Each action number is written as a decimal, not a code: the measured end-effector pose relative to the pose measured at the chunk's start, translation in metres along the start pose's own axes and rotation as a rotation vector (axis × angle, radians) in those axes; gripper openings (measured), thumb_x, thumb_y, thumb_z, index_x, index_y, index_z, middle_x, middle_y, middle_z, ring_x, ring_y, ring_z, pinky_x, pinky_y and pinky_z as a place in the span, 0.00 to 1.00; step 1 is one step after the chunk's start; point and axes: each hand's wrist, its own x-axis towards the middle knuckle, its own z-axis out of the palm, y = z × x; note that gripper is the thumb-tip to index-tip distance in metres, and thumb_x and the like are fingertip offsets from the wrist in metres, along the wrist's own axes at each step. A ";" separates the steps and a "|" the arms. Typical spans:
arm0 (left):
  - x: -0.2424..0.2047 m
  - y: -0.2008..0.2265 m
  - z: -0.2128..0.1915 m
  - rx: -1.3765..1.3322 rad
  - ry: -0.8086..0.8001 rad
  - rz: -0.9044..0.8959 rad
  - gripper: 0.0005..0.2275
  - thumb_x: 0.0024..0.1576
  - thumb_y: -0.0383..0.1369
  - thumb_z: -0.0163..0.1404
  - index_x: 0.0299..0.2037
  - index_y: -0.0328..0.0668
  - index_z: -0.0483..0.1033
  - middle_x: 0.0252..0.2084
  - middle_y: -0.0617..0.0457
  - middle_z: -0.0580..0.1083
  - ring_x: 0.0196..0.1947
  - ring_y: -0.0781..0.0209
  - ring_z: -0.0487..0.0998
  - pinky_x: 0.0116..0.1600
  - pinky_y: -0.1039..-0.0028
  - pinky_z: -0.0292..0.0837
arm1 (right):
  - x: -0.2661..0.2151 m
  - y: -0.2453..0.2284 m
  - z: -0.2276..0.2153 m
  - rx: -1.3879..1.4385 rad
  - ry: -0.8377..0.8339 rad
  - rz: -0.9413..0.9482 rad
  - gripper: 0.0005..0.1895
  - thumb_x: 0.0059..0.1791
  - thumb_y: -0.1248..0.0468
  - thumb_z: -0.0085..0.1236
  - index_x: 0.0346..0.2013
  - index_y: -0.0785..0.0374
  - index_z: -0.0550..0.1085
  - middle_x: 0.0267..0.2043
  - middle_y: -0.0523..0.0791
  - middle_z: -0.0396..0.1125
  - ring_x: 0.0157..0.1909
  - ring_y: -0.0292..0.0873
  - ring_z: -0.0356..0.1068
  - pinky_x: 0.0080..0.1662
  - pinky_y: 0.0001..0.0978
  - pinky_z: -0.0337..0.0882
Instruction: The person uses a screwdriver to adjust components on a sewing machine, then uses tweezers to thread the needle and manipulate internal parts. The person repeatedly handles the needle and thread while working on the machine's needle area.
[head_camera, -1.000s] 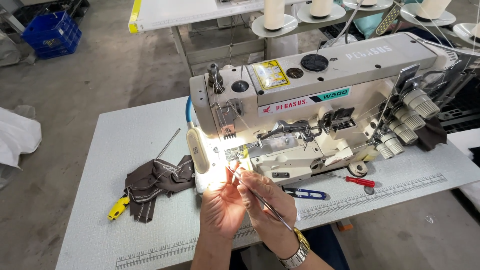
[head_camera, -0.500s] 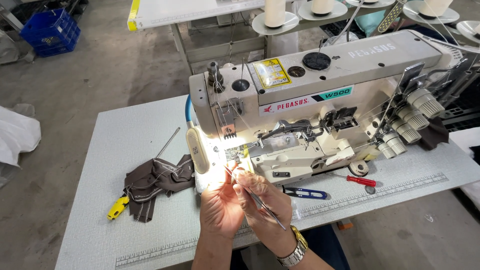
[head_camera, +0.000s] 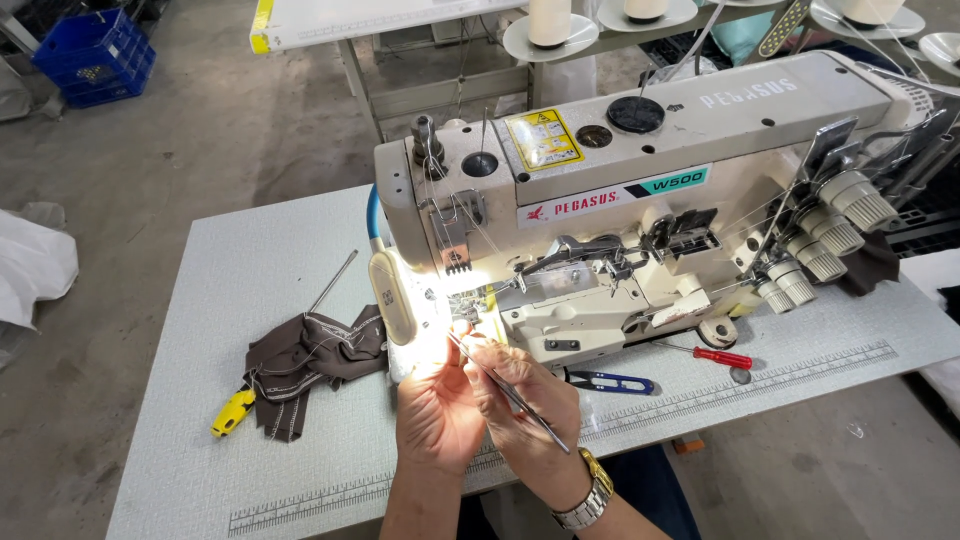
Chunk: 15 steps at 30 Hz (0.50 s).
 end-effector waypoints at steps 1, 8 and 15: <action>0.001 0.000 -0.001 0.012 -0.017 0.024 0.12 0.61 0.27 0.48 0.54 0.35 0.75 0.47 0.46 0.76 0.51 0.50 0.76 0.61 0.57 0.73 | 0.002 -0.003 0.000 0.022 0.001 0.021 0.10 0.49 0.74 0.61 0.45 0.72 0.77 0.48 0.53 0.76 0.50 0.47 0.80 0.57 0.34 0.80; 0.001 0.001 -0.005 0.033 0.095 0.062 0.12 0.59 0.29 0.52 0.51 0.32 0.77 0.47 0.48 0.78 0.50 0.59 0.79 0.54 0.75 0.77 | -0.004 0.000 0.003 0.020 0.057 0.130 0.09 0.49 0.71 0.61 0.44 0.70 0.78 0.47 0.52 0.77 0.47 0.43 0.81 0.54 0.29 0.81; -0.075 -0.002 0.050 0.311 0.338 0.355 0.25 0.57 0.24 0.42 0.68 0.31 0.63 0.62 0.38 0.70 0.61 0.44 0.71 0.67 0.61 0.68 | -0.021 0.022 -0.007 0.024 0.095 0.356 0.09 0.48 0.71 0.62 0.43 0.66 0.79 0.44 0.51 0.78 0.41 0.41 0.81 0.48 0.25 0.83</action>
